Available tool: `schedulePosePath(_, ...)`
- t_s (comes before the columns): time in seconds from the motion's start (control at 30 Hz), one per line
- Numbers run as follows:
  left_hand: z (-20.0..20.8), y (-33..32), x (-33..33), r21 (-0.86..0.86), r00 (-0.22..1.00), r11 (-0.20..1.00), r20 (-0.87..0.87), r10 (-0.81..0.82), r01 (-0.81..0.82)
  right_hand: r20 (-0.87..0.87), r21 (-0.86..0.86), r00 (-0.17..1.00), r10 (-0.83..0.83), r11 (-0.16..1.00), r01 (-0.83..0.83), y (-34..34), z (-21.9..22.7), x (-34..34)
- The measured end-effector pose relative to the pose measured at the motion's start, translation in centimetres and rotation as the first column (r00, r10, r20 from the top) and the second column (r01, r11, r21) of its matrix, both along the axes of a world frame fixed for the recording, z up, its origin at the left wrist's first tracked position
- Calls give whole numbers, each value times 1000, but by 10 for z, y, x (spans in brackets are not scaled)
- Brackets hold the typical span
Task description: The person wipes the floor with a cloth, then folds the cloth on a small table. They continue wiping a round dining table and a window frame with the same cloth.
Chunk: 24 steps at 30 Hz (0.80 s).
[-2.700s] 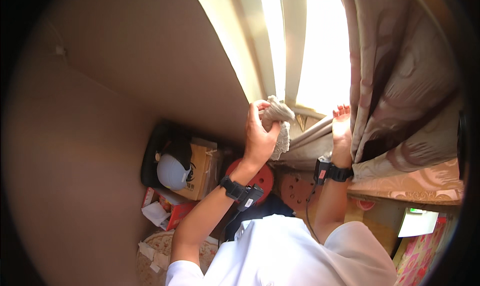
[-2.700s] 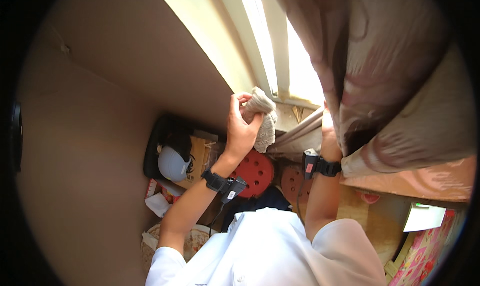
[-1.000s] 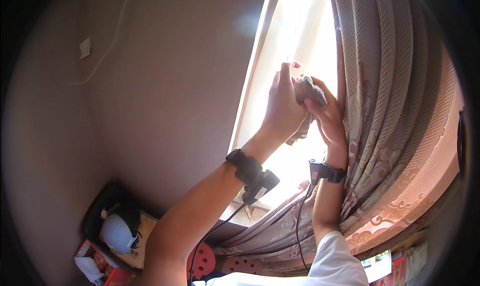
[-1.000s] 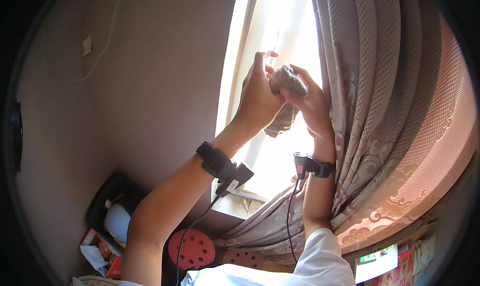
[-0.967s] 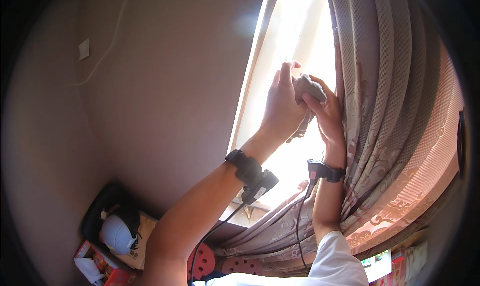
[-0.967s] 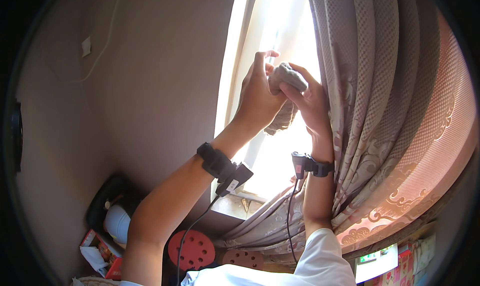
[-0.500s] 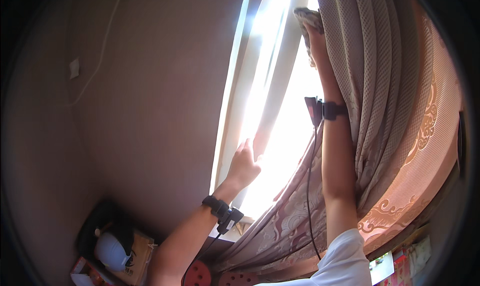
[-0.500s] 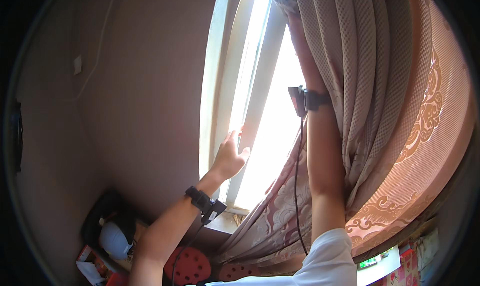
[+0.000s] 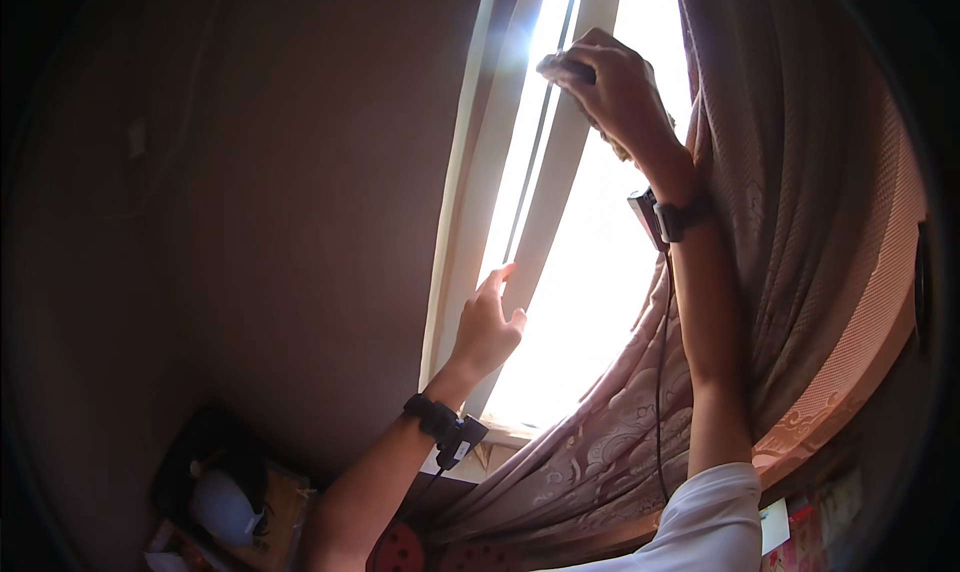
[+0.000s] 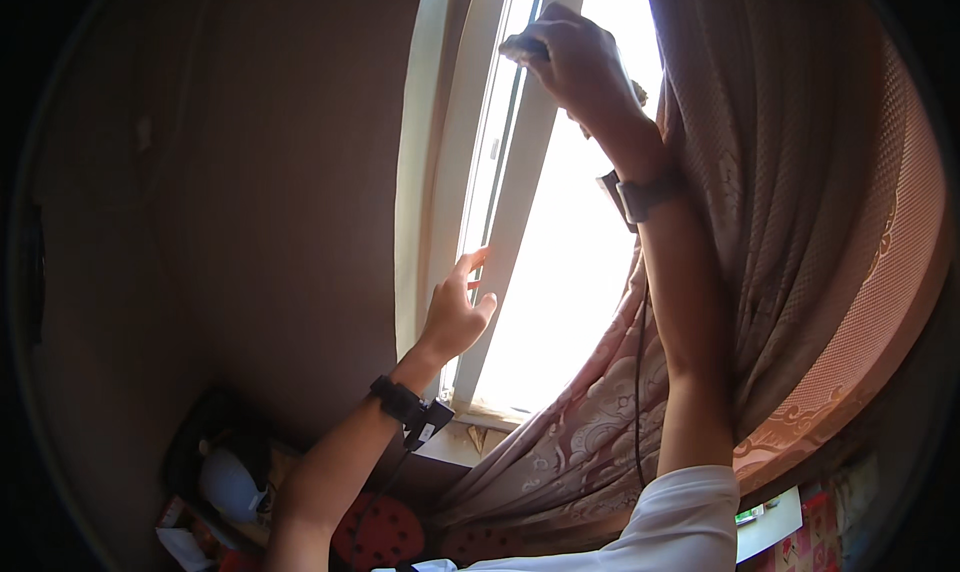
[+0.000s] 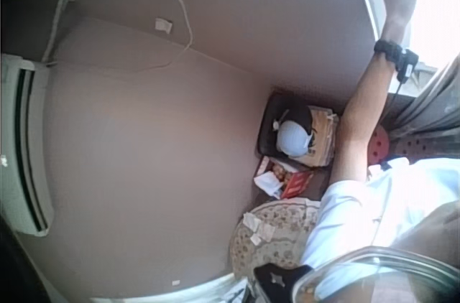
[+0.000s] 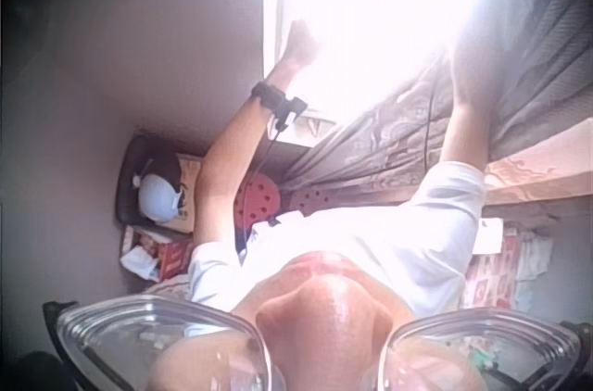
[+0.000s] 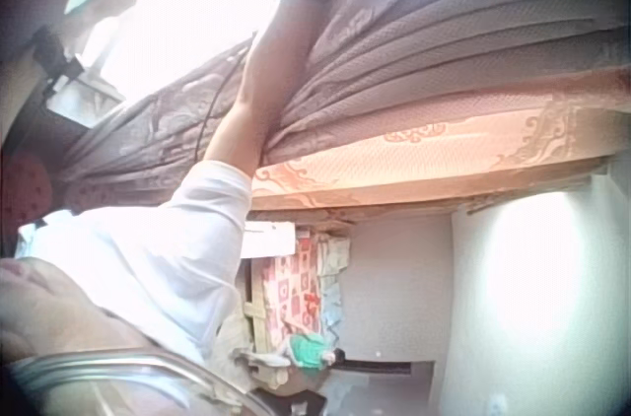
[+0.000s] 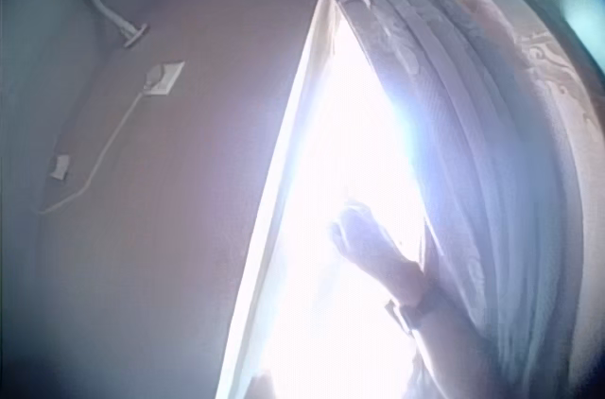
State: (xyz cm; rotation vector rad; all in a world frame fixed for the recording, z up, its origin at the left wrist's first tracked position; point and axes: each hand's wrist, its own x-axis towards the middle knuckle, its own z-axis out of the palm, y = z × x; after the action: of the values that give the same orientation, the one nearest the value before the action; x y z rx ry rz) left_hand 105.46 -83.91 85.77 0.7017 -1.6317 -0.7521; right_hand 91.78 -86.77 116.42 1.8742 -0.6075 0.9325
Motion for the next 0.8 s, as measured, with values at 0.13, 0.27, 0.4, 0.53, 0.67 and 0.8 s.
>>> schedulePosePath(0.13, 2, 5, 12, -32, 1000, 999, -3, -9, 9, -25, -23, 999, -48, 999, 47, 9, 10, 13)
schedulePosePath(0.27, 4, 11, 8, -34, 1000, 999, -18, -17, 17, 83, -222, 994, -73, 971, 90, 6, 34, 5)
schedulePosePath(0.4, 6, 10, 11, -99, 1000, 995, 3, 28, -28, -18, -78, 998, -66, 995, 65, -3, 9, 12)
schedulePosePath(0.53, 30, 24, 7, -245, 984, 957, 45, 173, -157, -19, -17, 988, -155, 988, 154, 7, -15, 8)
schedulePosePath(0.67, 88, 13, 17, -598, 912, 705, -117, 394, -381, 99, 176, 995, -14, 984, -4, 11, -22, 35)
schedulePosePath(0.8, 155, -31, -18, -751, 868, 472, -272, 417, -462, 354, 544, 925, 137, 774, -323, 41, -14, 27)
